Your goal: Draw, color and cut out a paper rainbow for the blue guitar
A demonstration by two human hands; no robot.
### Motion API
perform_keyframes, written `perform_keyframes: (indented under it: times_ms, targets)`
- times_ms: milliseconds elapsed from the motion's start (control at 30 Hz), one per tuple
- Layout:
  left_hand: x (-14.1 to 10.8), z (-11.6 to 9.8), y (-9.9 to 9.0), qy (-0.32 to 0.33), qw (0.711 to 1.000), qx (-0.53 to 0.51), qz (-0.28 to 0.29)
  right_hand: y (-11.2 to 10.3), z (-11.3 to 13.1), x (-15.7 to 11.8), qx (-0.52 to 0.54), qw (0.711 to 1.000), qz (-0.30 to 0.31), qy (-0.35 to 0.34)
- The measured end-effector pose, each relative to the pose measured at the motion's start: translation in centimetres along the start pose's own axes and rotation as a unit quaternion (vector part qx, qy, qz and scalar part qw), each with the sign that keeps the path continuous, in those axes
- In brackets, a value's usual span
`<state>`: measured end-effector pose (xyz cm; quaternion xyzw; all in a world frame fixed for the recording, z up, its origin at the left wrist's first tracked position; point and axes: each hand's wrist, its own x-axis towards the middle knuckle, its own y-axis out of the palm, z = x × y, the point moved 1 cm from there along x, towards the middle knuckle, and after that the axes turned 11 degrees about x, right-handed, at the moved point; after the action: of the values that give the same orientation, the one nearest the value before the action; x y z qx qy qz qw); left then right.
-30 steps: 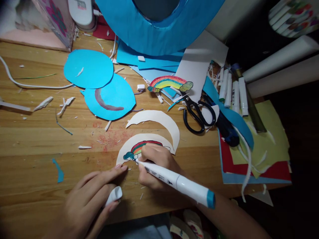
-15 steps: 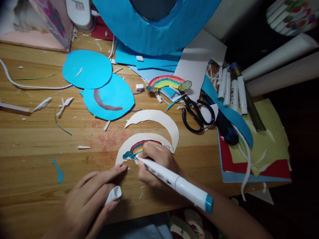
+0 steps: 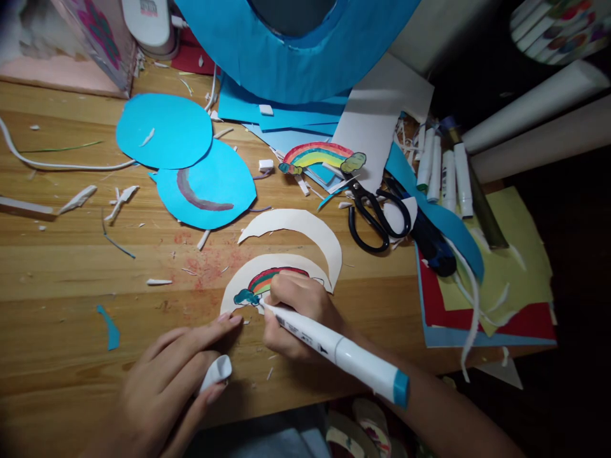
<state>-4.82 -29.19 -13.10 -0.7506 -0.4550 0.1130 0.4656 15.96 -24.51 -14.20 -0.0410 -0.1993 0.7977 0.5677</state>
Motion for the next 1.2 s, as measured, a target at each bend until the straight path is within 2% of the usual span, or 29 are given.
perform_keyframes:
  times_ms: [800,1200]
  targets:
    - [-0.09,0.08,0.05,0.005,1.000,0.007,0.014,0.03,0.39,0.39,0.011,1.000,-0.017,0.023]
    - [-0.09,0.00,0.00,-0.004,1.000,0.016,-0.007,0.08,0.33,0.32,0.003,0.999,-0.027,0.023]
